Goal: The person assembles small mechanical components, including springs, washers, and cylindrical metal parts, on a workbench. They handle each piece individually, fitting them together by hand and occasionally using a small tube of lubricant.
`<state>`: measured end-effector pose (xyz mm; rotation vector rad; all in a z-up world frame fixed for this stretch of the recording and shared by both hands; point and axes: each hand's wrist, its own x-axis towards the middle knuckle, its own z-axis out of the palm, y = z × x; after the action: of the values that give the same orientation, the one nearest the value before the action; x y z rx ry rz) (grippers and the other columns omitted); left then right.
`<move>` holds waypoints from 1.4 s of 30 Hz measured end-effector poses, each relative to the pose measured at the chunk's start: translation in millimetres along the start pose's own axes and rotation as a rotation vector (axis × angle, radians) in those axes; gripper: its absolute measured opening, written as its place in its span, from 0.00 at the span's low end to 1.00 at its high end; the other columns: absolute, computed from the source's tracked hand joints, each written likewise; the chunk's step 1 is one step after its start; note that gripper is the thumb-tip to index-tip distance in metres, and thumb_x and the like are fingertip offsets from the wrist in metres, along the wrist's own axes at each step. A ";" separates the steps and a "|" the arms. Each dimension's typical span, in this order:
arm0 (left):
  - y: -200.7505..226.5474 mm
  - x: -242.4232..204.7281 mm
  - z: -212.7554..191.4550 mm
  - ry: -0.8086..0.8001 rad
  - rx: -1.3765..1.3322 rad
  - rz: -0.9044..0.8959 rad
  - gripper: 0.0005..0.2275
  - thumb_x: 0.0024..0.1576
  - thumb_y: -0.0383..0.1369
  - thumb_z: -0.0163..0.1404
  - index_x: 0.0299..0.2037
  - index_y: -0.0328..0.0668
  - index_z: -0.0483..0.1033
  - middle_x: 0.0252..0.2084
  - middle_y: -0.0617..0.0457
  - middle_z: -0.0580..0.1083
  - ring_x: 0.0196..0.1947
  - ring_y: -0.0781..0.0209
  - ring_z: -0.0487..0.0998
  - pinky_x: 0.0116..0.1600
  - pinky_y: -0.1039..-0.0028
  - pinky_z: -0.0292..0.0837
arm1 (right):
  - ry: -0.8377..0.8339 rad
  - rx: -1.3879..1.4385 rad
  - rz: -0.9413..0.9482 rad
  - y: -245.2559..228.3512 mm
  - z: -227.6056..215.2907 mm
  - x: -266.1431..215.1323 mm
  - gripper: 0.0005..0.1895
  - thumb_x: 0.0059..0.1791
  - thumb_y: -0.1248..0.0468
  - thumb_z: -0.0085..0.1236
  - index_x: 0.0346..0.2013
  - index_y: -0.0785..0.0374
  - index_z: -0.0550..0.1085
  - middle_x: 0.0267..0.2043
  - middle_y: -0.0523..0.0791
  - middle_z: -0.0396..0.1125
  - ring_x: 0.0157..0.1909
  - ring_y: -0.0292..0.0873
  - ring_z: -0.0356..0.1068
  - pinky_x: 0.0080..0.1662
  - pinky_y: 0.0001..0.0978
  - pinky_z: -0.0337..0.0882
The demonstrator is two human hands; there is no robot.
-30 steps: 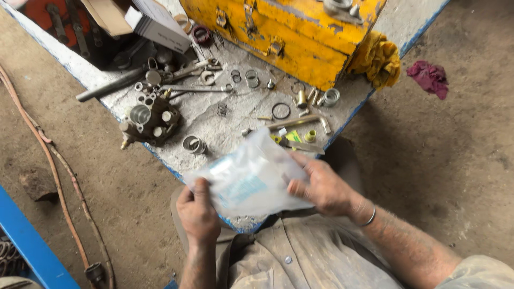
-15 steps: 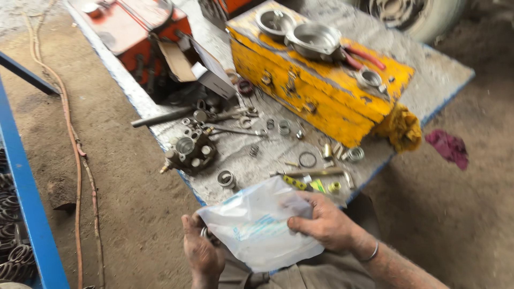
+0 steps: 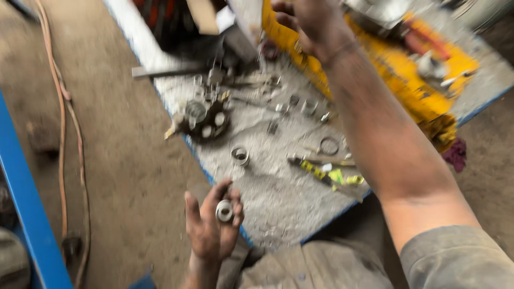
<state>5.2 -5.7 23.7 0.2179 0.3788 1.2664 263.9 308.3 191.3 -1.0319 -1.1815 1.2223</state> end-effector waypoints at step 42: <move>-53.1 3.1 48.1 -0.056 1.880 0.165 0.09 0.59 0.36 0.55 0.46 0.44 0.81 0.37 0.46 0.80 0.37 0.49 0.82 0.40 0.66 0.76 | -0.159 -0.678 0.366 98.8 -15.1 -361.6 0.15 0.45 0.57 0.63 0.41 0.62 0.80 0.29 0.47 0.75 0.29 0.38 0.75 0.35 0.30 0.75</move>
<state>71.9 -16.0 48.1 1.8675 1.4317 0.6654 276.1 -42.1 57.7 -1.7365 -1.6375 1.2168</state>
